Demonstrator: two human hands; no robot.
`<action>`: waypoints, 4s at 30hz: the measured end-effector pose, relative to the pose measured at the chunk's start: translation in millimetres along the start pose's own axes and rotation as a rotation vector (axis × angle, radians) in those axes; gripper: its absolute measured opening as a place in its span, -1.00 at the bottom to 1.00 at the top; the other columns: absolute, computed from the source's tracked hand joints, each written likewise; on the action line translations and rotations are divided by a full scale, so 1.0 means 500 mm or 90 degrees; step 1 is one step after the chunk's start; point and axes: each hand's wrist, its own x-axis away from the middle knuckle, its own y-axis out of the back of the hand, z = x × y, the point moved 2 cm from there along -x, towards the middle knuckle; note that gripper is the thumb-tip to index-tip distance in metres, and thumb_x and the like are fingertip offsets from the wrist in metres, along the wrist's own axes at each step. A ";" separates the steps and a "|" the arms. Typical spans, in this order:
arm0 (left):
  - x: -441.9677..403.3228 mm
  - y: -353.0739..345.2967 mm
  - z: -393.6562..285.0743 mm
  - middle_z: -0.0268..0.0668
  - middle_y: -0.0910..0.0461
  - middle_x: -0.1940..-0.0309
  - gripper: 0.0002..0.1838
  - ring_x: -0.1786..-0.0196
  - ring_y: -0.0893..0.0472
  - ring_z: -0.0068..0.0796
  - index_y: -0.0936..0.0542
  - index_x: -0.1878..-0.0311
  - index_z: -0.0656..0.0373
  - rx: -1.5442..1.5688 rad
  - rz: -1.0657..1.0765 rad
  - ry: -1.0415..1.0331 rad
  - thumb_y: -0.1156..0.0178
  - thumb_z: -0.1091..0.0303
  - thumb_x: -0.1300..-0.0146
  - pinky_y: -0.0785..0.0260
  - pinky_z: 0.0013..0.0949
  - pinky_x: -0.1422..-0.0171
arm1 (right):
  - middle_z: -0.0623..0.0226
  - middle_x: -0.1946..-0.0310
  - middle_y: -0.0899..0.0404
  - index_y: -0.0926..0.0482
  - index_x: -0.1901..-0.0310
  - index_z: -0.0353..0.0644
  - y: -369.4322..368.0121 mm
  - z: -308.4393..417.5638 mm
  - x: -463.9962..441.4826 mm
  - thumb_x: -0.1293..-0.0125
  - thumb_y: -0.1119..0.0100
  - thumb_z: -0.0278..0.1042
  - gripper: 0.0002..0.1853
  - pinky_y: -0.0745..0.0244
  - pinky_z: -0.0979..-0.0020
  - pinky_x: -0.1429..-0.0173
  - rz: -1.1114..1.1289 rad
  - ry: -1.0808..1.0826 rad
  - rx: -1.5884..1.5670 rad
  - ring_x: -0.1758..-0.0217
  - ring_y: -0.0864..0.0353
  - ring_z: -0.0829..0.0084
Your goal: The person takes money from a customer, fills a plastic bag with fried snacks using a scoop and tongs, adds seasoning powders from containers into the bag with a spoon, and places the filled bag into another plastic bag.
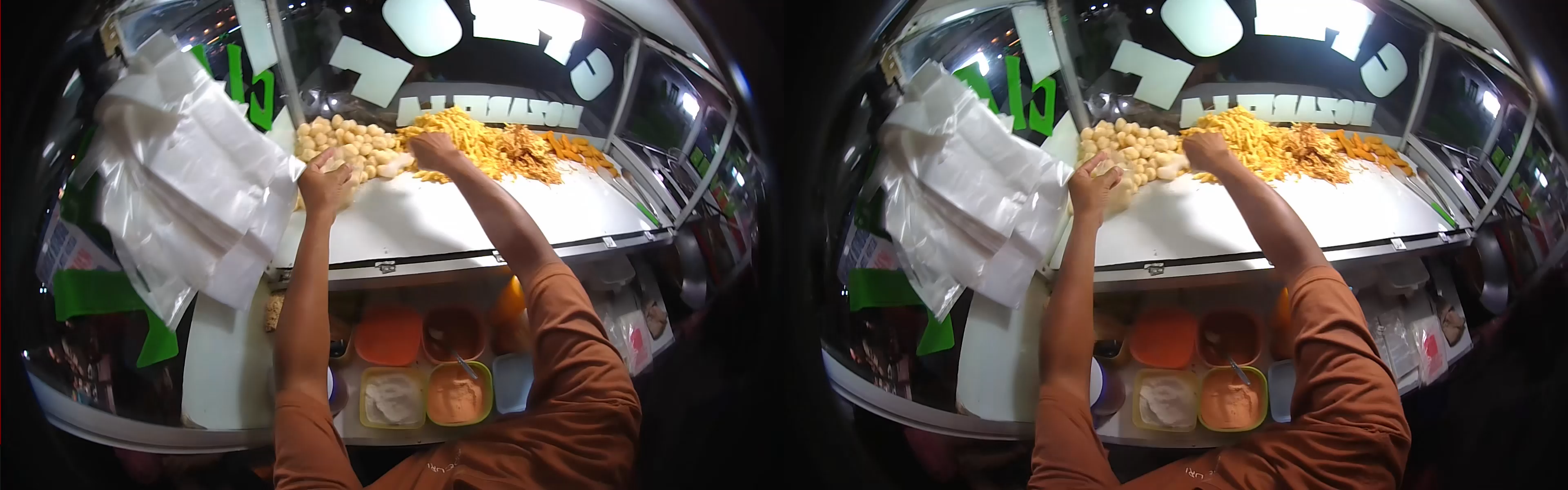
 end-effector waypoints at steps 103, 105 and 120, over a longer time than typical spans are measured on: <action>-0.114 -0.291 -0.018 -0.04 -0.55 -0.05 -0.43 0.21 -0.67 -0.43 -0.40 -0.21 0.49 0.159 0.191 0.044 -0.31 0.69 -0.08 -0.64 -0.51 0.11 | 0.24 -0.15 -0.50 -0.23 -0.39 0.17 0.128 -0.206 0.145 -0.29 -0.15 -0.37 -0.36 -0.25 0.22 -0.25 -0.098 -0.052 -0.109 -0.24 -0.45 0.37; -0.113 -0.296 -0.014 -0.05 -0.54 -0.07 -0.44 0.20 -0.67 -0.42 -0.41 -0.20 0.48 0.176 0.216 0.042 -0.30 0.70 -0.09 -0.64 -0.49 0.08 | 0.30 0.04 -0.54 -0.31 -0.30 0.21 0.136 -0.140 0.129 -0.31 -0.08 -0.35 -0.48 -0.31 0.17 -0.16 -0.167 0.176 -0.058 -0.15 -0.50 0.30; 0.112 -0.322 0.016 -0.20 -0.42 -0.06 -0.24 -0.03 -0.53 -0.35 -0.18 -0.30 0.17 0.151 0.221 -0.055 -0.37 0.51 -0.07 -0.47 -0.29 -0.08 | 0.17 0.44 -0.66 -0.65 0.36 -0.11 0.319 -0.091 0.216 -0.10 -0.35 -0.16 -0.79 -0.52 0.22 0.24 -0.219 0.094 -0.314 0.31 -0.66 0.13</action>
